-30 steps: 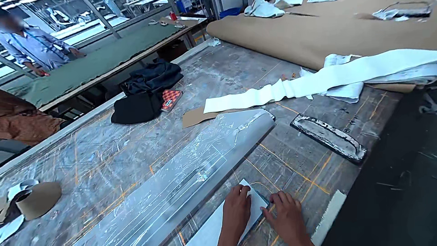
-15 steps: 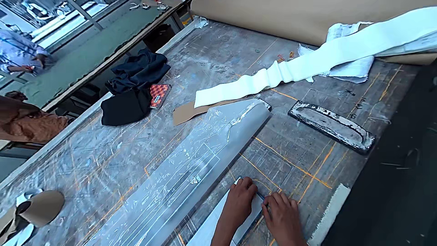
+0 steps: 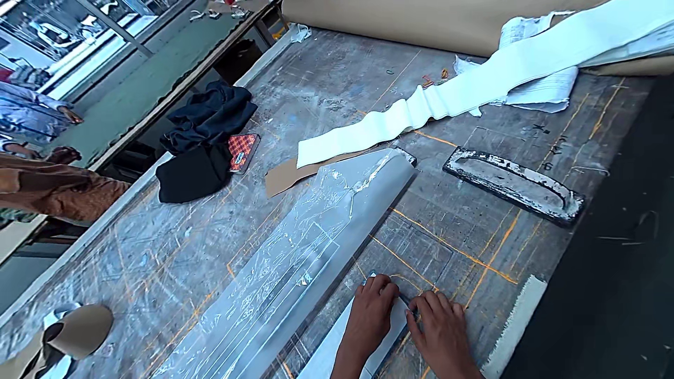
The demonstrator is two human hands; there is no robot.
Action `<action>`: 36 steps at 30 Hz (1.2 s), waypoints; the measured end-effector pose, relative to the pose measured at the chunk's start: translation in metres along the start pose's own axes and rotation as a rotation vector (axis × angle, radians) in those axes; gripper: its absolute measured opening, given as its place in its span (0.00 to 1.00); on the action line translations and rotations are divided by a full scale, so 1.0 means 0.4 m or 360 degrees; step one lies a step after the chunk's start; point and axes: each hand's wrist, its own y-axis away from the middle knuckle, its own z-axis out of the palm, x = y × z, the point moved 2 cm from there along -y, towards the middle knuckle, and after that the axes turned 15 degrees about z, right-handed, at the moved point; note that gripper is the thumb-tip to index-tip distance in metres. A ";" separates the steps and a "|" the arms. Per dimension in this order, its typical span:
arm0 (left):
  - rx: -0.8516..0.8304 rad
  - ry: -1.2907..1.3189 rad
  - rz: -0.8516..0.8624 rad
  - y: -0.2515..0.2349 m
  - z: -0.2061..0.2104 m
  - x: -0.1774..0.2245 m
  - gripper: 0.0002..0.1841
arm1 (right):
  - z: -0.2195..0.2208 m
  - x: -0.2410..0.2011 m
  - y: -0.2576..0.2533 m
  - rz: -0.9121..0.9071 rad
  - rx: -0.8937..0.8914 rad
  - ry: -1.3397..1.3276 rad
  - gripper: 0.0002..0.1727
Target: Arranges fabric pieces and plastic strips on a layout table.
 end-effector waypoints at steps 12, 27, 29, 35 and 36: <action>0.0029 -0.0193 -0.0006 -0.015 0.018 0.007 0.08 | 0.003 0.006 -0.009 0.0024 0.0017 -0.0040 0.14; 0.0413 -0.0248 -0.0430 0.068 0.050 0.032 0.21 | 0.017 0.012 -0.002 -0.0072 0.0169 -0.0112 0.14; 0.0471 -0.0315 -0.0454 0.062 0.047 0.031 0.23 | 0.020 0.014 -0.002 -0.0100 0.0185 -0.0112 0.13; 0.0406 -0.0516 -0.0630 0.038 0.042 0.016 0.24 | 0.018 0.018 -0.004 -0.0123 0.0181 -0.0123 0.13; 0.0394 -0.0536 -0.0645 0.036 0.042 0.015 0.24 | 0.018 0.020 -0.003 -0.0123 0.0177 -0.0128 0.13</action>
